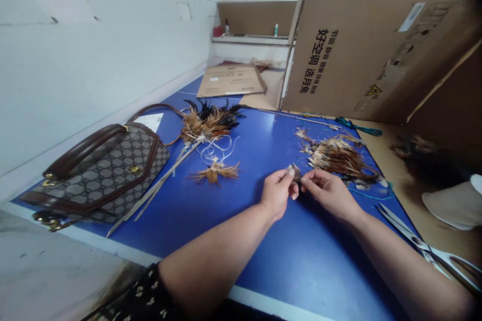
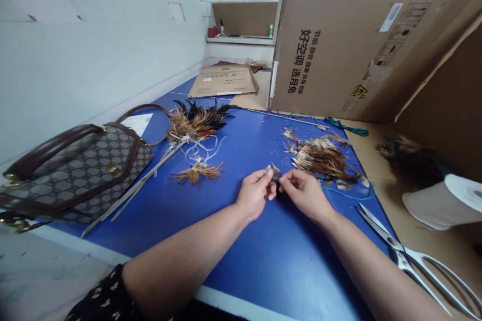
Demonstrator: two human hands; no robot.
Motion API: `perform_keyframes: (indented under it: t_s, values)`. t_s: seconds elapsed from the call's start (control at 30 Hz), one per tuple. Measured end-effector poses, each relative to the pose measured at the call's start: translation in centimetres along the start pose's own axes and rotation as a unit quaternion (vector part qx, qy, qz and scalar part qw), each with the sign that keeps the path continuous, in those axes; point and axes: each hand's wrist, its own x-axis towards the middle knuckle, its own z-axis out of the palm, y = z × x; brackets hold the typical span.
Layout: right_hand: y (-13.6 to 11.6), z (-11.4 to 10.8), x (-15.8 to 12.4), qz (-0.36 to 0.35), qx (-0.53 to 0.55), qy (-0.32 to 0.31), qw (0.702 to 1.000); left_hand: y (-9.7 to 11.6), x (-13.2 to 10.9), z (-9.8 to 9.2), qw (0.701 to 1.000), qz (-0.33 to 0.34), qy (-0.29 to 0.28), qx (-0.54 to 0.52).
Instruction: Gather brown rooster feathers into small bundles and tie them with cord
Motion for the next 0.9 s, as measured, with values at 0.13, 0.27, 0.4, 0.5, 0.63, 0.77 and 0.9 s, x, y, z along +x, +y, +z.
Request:
perform_keyframes:
  t_s: [0.13,0.27,0.4,0.5,0.63,0.77,0.9]
  values:
    - [0.5,1.1,-0.5,-0.004,0.05,-0.029,0.998,0.0,-0.4,-0.1,1.0,-0.009,-0.021,0.019]
    - [1.2,1.7,-0.8,0.001,0.073,-0.023,0.997,0.1,-0.5,-0.3,0.998,-0.015,-0.033,0.044]
    - [1.5,1.6,-1.3,-0.001,0.041,-0.004,0.999,0.3,-0.6,-0.5,0.998,-0.013,-0.045,0.042]
    - [1.8,0.8,-1.6,-0.016,0.002,0.022,1.0,0.9,-0.4,-0.6,0.999,-0.016,-0.043,0.002]
    - [3.0,-1.0,-1.6,-0.027,-0.051,0.094,0.994,1.8,-0.2,-0.9,0.998,-0.035,-0.049,-0.031]
    - [3.4,-2.4,-1.9,-0.042,-0.083,0.158,0.983,2.0,-0.3,-0.9,0.997,-0.044,-0.056,-0.023]
    - [1.9,-1.8,-2.6,-0.086,-0.063,0.132,0.986,1.5,-0.8,-0.7,0.994,-0.056,-0.085,0.031]
